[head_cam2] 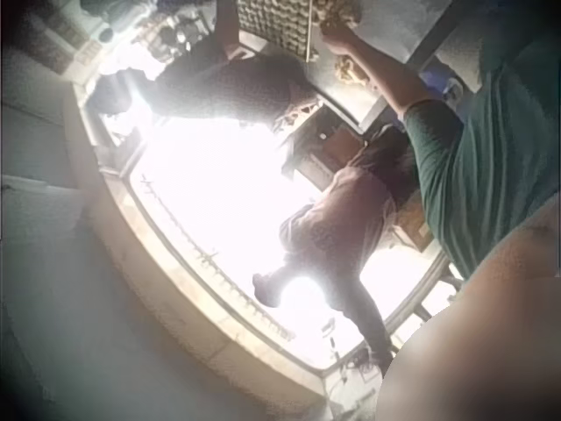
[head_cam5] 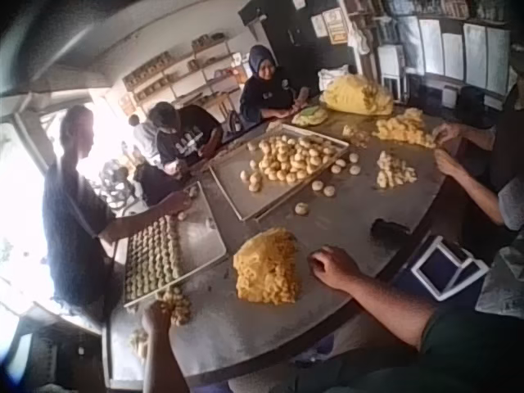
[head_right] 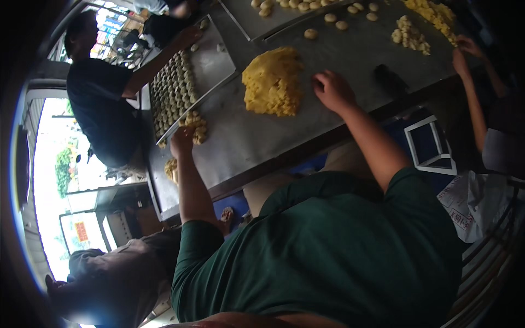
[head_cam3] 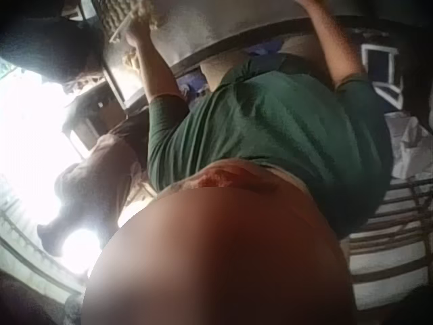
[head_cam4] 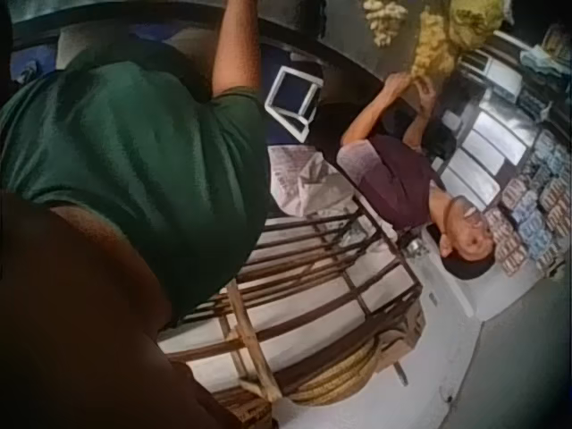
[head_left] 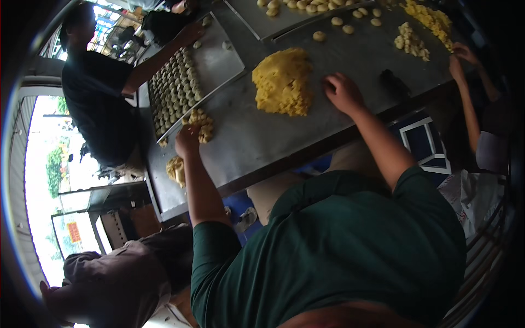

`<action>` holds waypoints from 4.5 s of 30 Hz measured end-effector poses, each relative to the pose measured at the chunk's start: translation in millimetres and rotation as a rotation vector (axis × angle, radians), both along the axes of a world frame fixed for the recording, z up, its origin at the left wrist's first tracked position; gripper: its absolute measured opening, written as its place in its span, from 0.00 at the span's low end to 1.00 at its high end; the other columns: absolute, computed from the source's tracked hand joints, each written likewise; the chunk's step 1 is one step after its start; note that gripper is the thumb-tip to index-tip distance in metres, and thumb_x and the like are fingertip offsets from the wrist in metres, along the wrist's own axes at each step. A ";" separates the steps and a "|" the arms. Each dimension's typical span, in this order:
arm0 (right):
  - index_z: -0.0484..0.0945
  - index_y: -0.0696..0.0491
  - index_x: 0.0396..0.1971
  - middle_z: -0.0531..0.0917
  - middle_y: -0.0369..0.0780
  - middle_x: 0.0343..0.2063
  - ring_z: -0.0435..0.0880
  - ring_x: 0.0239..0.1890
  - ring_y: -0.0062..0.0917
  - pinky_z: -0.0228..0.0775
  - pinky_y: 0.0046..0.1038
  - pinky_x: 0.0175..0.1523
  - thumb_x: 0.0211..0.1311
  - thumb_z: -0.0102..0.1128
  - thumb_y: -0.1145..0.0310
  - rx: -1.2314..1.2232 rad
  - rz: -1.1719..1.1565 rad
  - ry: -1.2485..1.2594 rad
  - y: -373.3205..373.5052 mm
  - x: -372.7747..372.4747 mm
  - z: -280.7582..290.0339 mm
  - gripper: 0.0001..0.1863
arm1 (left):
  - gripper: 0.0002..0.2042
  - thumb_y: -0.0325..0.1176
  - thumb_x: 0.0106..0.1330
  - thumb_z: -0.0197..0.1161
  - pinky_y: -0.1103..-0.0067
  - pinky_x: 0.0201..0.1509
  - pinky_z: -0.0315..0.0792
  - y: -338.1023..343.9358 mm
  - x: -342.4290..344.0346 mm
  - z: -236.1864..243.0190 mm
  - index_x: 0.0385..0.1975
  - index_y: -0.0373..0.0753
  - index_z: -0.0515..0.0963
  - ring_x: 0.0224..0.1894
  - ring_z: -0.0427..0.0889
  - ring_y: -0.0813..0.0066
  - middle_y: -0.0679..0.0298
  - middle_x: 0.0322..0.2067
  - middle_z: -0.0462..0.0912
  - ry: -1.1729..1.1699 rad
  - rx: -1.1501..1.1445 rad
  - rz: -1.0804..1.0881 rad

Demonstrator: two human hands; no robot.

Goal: The person shapes small pieces of dough by hand and places them into rows on a metal tray alongside other workers.

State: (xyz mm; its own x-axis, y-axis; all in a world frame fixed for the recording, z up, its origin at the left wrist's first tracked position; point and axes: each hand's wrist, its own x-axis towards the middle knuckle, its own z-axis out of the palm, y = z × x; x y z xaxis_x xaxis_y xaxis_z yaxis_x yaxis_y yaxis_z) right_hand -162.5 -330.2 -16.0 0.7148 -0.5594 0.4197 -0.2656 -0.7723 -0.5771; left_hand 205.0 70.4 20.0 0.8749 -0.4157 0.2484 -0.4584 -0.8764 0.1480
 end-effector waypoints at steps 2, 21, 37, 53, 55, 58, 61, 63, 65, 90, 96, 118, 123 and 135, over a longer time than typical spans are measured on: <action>0.84 0.51 0.43 0.83 0.43 0.39 0.83 0.43 0.43 0.77 0.43 0.48 0.63 0.66 0.67 0.026 -0.004 -0.038 6.0 6.2 -2.8 0.10 | 0.18 0.49 0.65 0.69 0.61 0.43 0.81 10.9 -2.1 2.4 0.41 0.40 0.85 0.36 0.88 0.51 0.56 0.34 0.89 -0.075 0.069 0.002; 0.84 0.54 0.44 0.85 0.50 0.47 0.83 0.51 0.47 0.77 0.44 0.55 0.61 0.60 0.75 0.013 0.174 0.270 10.5 51.4 21.6 0.12 | 0.15 0.44 0.66 0.68 0.61 0.74 0.58 -67.5 -192.6 -15.4 0.50 0.51 0.84 0.65 0.74 0.62 0.66 0.58 0.80 0.137 -0.223 -0.393; 0.84 0.53 0.37 0.85 0.40 0.38 0.86 0.43 0.41 0.79 0.43 0.47 0.65 0.66 0.65 -0.039 0.272 -0.229 17.2 24.8 28.7 0.08 | 0.16 0.40 0.68 0.65 0.64 0.66 0.64 -77.2 -194.4 -14.3 0.55 0.49 0.81 0.53 0.80 0.62 0.66 0.43 0.84 0.044 -0.233 -0.370; 0.82 0.54 0.52 0.85 0.45 0.49 0.83 0.51 0.42 0.78 0.41 0.54 0.66 0.58 0.75 0.035 0.115 0.165 63.2 -40.1 14.4 0.16 | 0.17 0.41 0.70 0.64 0.64 0.68 0.61 -79.7 -196.0 -14.0 0.57 0.46 0.79 0.55 0.80 0.62 0.65 0.46 0.85 0.128 -0.277 -0.349; 0.81 0.54 0.55 0.86 0.46 0.48 0.85 0.51 0.43 0.78 0.41 0.53 0.68 0.55 0.75 0.048 0.212 0.059 55.5 -15.5 23.6 0.17 | 0.16 0.41 0.70 0.63 0.64 0.68 0.61 -79.0 -196.2 -14.2 0.56 0.47 0.79 0.55 0.80 0.62 0.65 0.46 0.85 0.148 -0.328 -0.335; 0.81 0.54 0.56 0.86 0.45 0.45 0.85 0.49 0.42 0.79 0.41 0.51 0.69 0.56 0.74 -0.045 0.097 -0.358 46.5 42.2 24.0 0.17 | 0.15 0.41 0.70 0.64 0.64 0.68 0.61 -73.7 -190.3 -16.4 0.54 0.48 0.80 0.55 0.80 0.62 0.65 0.45 0.85 0.082 -0.264 -0.361; 0.81 0.52 0.56 0.86 0.45 0.45 0.85 0.49 0.42 0.79 0.40 0.51 0.68 0.60 0.72 0.099 0.125 0.027 50.8 32.8 9.8 0.17 | 0.13 0.41 0.70 0.64 0.64 0.68 0.61 -71.4 -191.9 -24.1 0.51 0.49 0.82 0.55 0.80 0.62 0.64 0.45 0.85 0.062 -0.259 -0.345; 0.81 0.52 0.55 0.86 0.45 0.45 0.85 0.48 0.42 0.79 0.41 0.50 0.68 0.60 0.71 0.069 0.172 0.050 43.7 13.9 10.0 0.16 | 0.12 0.42 0.69 0.65 0.64 0.68 0.62 -73.0 -194.6 -20.4 0.49 0.49 0.83 0.55 0.80 0.61 0.64 0.45 0.85 0.057 -0.263 -0.337; 0.82 0.52 0.54 0.86 0.44 0.44 0.86 0.47 0.42 0.80 0.41 0.49 0.68 0.61 0.70 0.023 0.219 0.083 31.7 1.6 18.1 0.16 | 0.11 0.43 0.67 0.67 0.64 0.67 0.62 -76.6 -202.1 -12.2 0.46 0.49 0.84 0.56 0.79 0.61 0.63 0.47 0.84 0.024 -0.278 -0.349; 0.84 0.54 0.48 0.85 0.45 0.49 0.84 0.52 0.43 0.80 0.42 0.53 0.68 0.59 0.73 -0.066 0.022 0.064 32.8 -29.6 12.8 0.12 | 0.11 0.41 0.68 0.67 0.64 0.68 0.62 -73.4 -193.1 -12.8 0.47 0.50 0.84 0.56 0.80 0.65 0.67 0.47 0.85 0.105 -0.313 -0.277; 0.76 0.51 0.62 0.85 0.47 0.47 0.85 0.50 0.43 0.79 0.42 0.55 0.64 0.56 0.80 0.000 0.197 -0.020 49.8 -4.7 26.4 0.25 | 0.12 0.42 0.67 0.68 0.64 0.70 0.60 -77.1 -195.8 -8.4 0.47 0.50 0.84 0.57 0.79 0.65 0.66 0.48 0.85 0.042 -0.261 -0.355; 0.84 0.55 0.39 0.85 0.44 0.43 0.84 0.48 0.43 0.78 0.43 0.53 0.66 0.59 0.71 -0.060 0.113 -0.069 28.8 34.2 22.4 0.07 | 0.11 0.43 0.70 0.65 0.66 0.68 0.62 -78.0 -191.8 -17.5 0.47 0.49 0.83 0.56 0.80 0.63 0.65 0.46 0.86 0.032 -0.242 -0.329; 0.83 0.57 0.38 0.84 0.47 0.45 0.83 0.51 0.44 0.77 0.43 0.56 0.69 0.51 0.70 -0.085 0.045 0.270 21.0 62.8 15.2 0.11 | 0.11 0.44 0.68 0.67 0.65 0.68 0.62 -76.5 -194.6 -17.7 0.46 0.49 0.84 0.56 0.80 0.63 0.65 0.46 0.86 -0.062 -0.230 -0.283; 0.84 0.51 0.49 0.84 0.44 0.51 0.85 0.49 0.42 0.80 0.41 0.54 0.67 0.59 0.72 -0.183 -0.014 0.106 36.7 -22.2 -1.2 0.13 | 0.11 0.43 0.67 0.68 0.65 0.67 0.63 -77.4 -191.2 -19.6 0.46 0.49 0.83 0.56 0.80 0.63 0.65 0.44 0.86 -0.017 -0.310 -0.383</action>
